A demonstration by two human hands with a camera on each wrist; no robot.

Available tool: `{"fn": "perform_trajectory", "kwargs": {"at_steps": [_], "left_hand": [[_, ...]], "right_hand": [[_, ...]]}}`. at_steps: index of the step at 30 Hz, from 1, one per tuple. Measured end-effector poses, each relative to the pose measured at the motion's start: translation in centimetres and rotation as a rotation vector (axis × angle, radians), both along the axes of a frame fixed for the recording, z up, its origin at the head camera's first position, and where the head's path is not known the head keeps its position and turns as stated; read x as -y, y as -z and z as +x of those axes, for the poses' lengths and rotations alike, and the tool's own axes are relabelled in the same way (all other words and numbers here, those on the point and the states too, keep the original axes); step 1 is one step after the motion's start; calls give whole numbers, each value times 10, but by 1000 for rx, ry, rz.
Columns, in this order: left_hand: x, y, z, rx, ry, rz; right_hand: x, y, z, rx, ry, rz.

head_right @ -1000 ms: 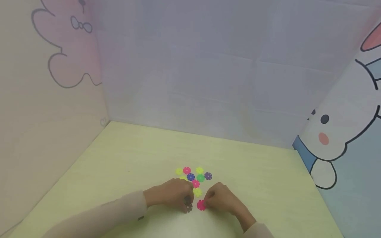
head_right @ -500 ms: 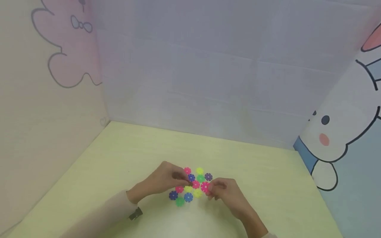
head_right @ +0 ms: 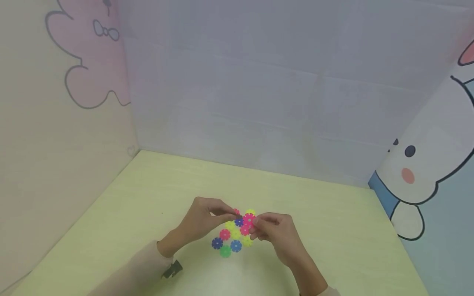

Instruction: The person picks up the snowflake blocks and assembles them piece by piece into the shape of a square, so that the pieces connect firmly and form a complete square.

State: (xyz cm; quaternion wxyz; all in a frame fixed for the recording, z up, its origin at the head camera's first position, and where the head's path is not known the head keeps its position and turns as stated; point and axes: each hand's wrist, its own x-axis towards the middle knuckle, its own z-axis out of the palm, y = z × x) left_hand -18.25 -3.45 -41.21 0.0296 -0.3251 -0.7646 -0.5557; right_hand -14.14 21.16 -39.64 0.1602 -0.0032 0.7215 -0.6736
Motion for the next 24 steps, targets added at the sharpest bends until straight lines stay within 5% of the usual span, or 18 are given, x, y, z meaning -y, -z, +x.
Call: {"fn": "perform_trajectory", "kwargs": {"at_steps": [15, 24], "left_hand": [[-4, 5, 5, -51, -4, -7], [-7, 12, 8, -164, -28, -43]], "right_hand": [[6, 4, 2, 52, 48, -57], [12, 10, 4, 65, 65, -72]]}}
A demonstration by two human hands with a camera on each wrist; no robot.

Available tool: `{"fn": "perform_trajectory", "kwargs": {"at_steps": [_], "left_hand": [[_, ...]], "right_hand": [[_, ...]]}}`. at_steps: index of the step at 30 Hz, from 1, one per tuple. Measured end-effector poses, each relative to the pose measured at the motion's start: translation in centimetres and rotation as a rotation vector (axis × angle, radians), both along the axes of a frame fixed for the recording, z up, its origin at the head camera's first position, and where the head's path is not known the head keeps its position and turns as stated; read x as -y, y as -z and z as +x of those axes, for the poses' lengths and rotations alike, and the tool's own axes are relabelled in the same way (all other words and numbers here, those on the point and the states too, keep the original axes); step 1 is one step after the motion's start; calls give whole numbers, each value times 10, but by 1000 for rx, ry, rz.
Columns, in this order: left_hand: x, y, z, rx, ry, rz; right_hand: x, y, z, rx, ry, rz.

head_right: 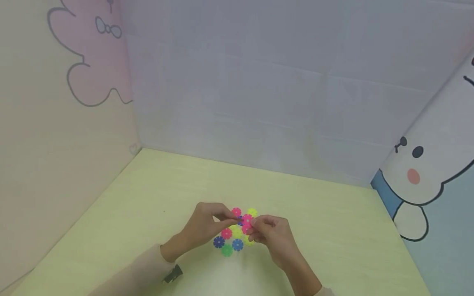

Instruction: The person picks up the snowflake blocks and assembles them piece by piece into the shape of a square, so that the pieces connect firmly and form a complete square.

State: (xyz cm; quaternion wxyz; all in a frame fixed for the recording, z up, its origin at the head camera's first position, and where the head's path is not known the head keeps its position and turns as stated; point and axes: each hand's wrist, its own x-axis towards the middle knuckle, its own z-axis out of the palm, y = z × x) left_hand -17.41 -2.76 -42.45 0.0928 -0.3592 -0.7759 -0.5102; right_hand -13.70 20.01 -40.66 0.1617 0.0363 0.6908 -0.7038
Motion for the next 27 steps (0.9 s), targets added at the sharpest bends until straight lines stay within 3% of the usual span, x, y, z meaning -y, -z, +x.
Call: {"fn": "perform_trajectory", "kwargs": {"at_steps": [12, 16, 22, 27], "left_hand": [[-1, 13, -3, -32, 59, 18], [0, 11, -6, -51, 57, -28], [1, 0, -3, 6, 56, -133], [-2, 4, -4, 10, 44, -178]], "right_hand": [[6, 4, 1, 2, 21, 74], [6, 2, 1, 0, 7, 68], [5, 2, 1, 23, -18, 32], [5, 6, 1, 42, -54, 9]]}}
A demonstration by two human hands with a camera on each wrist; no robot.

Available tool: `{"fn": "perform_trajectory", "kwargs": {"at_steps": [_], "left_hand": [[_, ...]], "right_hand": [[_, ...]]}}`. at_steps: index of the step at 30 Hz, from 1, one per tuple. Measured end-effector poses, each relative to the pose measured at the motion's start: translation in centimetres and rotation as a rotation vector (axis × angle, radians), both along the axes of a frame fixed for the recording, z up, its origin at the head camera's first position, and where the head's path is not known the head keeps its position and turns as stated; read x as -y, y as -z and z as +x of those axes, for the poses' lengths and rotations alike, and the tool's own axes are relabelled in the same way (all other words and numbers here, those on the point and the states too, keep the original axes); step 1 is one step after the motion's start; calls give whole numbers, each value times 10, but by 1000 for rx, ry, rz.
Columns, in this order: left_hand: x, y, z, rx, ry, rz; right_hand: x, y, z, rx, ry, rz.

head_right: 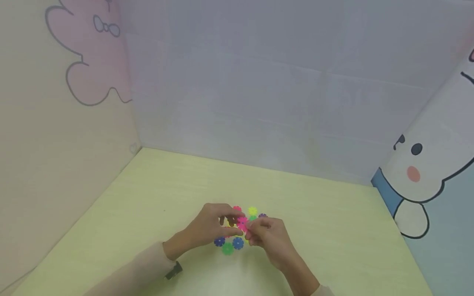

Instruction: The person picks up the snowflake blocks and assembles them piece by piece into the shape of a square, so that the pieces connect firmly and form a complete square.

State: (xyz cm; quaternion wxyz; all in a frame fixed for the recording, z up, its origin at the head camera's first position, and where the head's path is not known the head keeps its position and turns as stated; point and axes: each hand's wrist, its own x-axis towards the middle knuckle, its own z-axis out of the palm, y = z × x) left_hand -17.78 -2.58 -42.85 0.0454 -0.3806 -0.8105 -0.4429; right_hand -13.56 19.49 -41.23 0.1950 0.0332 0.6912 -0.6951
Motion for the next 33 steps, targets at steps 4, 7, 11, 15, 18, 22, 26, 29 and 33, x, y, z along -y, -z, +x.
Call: {"fn": "perform_trajectory", "kwargs": {"at_steps": [4, 7, 11, 15, 18, 22, 26, 29, 33], "left_hand": [[1, 4, 0, -12, -10, -8], [3, 4, -1, -11, -38, -8], [6, 3, -1, -1, -61, -19], [7, 2, -1, 13, -69, -43], [8, 2, -1, 24, -80, -53], [8, 2, 0, 48, -76, -62], [8, 3, 1, 70, -72, -65], [9, 3, 2, 73, -75, -61], [9, 4, 1, 69, -71, -56]], "right_hand": [[-7, 2, -6, -43, -12, 81], [-24, 2, -18, -106, 48, 216], [-52, 10, -35, -165, 129, 405], [-62, 29, -49, -245, 83, 629], [-59, 46, -59, -355, -3, 785], [-50, 61, -67, -472, -97, 924], [-44, 65, -68, -490, -127, 976], [-43, 62, -67, -475, -121, 976], [-46, 58, -67, -407, -100, 937]]}}
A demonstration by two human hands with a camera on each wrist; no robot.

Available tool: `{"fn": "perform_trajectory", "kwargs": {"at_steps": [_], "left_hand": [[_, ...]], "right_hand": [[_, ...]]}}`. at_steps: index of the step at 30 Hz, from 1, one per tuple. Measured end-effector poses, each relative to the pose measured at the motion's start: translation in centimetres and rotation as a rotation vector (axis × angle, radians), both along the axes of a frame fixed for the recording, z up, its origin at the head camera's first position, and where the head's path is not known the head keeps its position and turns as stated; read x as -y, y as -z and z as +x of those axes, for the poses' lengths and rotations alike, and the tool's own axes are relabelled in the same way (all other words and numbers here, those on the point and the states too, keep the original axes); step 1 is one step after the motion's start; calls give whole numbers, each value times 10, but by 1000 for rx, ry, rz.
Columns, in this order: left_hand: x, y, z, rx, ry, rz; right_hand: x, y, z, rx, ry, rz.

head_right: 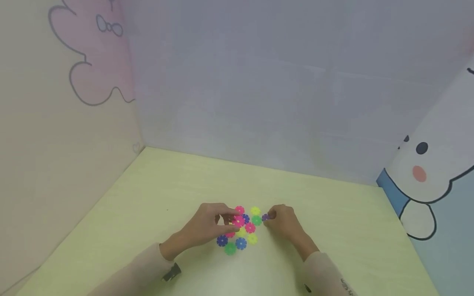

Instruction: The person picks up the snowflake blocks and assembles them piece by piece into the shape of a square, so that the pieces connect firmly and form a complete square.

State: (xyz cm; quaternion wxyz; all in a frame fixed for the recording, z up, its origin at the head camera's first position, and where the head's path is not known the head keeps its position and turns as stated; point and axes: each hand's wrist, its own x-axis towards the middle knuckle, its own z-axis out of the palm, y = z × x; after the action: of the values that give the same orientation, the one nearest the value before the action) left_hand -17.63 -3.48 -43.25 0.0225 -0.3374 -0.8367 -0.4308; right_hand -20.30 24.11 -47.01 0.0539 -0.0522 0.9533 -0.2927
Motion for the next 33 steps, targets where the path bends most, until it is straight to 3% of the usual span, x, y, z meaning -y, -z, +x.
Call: {"fn": "perform_trajectory", "kwargs": {"at_steps": [4, 8, 11, 15, 18, 24, 33], "left_hand": [[0, 1, -2, -1, 11, 11], [0, 1, -4, 1, 6, 19], [0, 0, -6, 5, 1, 21], [0, -2, -7, 35, -4, 25], [0, -4, -7, 56, -5, 32], [0, -7, -4, 87, 12, 37], [2, -3, 1, 107, 28, 53]], "right_hand": [[-9, -3, 2, 74, 36, -96], [-17, -8, 11, 125, 43, -260], [-14, -20, 26, 139, 75, -403], [3, -44, 52, 82, 111, -515], [17, -54, 65, -13, 94, -536], [31, -53, 76, -188, 10, -528], [35, -47, 76, -262, -44, -452]]}}
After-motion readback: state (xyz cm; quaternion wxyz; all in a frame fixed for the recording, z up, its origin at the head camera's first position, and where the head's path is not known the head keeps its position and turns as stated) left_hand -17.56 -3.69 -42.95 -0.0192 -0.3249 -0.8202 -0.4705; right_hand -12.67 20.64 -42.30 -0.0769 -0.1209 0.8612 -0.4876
